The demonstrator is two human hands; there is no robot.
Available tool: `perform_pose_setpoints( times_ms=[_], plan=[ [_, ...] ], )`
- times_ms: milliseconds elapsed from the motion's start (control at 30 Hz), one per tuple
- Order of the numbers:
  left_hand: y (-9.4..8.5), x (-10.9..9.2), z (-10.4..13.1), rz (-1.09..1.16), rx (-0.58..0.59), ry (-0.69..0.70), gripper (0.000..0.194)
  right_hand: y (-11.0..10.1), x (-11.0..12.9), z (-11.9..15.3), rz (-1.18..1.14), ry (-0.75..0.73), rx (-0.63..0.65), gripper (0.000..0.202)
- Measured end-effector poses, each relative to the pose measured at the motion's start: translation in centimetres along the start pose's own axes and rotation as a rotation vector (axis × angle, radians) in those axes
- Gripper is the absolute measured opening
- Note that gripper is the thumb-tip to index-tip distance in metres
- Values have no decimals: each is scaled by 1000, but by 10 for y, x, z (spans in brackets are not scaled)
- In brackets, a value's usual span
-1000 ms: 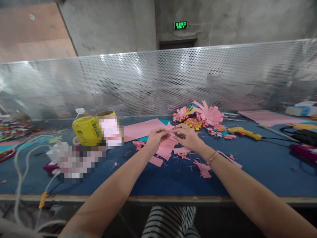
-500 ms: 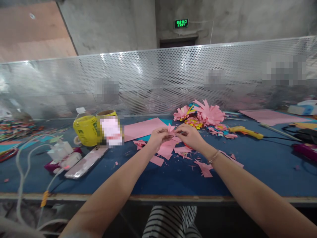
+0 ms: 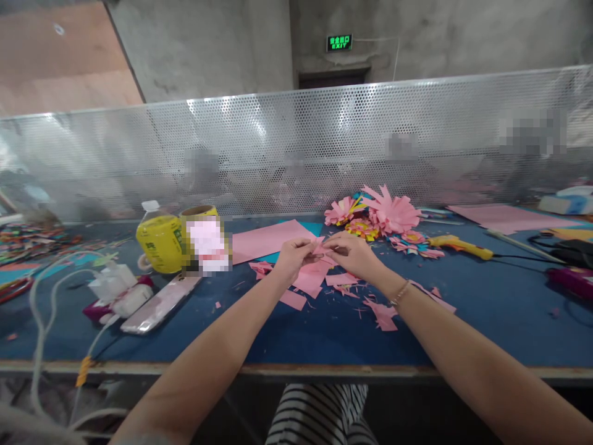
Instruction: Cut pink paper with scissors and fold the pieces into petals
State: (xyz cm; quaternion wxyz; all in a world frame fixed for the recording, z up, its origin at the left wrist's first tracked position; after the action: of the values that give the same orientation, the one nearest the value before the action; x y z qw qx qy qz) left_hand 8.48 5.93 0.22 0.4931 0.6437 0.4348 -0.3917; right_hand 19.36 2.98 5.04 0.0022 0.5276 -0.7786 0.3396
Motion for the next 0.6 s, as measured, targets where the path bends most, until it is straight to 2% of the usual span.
perform_pose_setpoints(
  times_ms=[167,367,600],
  plan=[
    [-3,0,-3,-55,-25,44,26,-1,-4,0,-40,76,-16,10],
    [1,-4,0,-160,3,105,25,-1,-13,0,-96,203,-43,9],
    [8,-4,3,-124,6,91,23,0,-27,5,-246,366,-115,12]
  ],
)
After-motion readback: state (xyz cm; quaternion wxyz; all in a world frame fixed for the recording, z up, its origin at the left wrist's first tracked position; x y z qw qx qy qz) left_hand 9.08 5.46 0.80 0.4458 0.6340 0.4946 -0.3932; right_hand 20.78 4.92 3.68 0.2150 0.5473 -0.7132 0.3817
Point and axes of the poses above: each hand's wrist, its own z-axis away from the middle knuckle, its own y-axis out of the palm, x = y × z, the point moved 9 cm from there along -z, towards the middle knuckle, and after that the axes turned 3 degrees about -x, right-handed, at the moved point
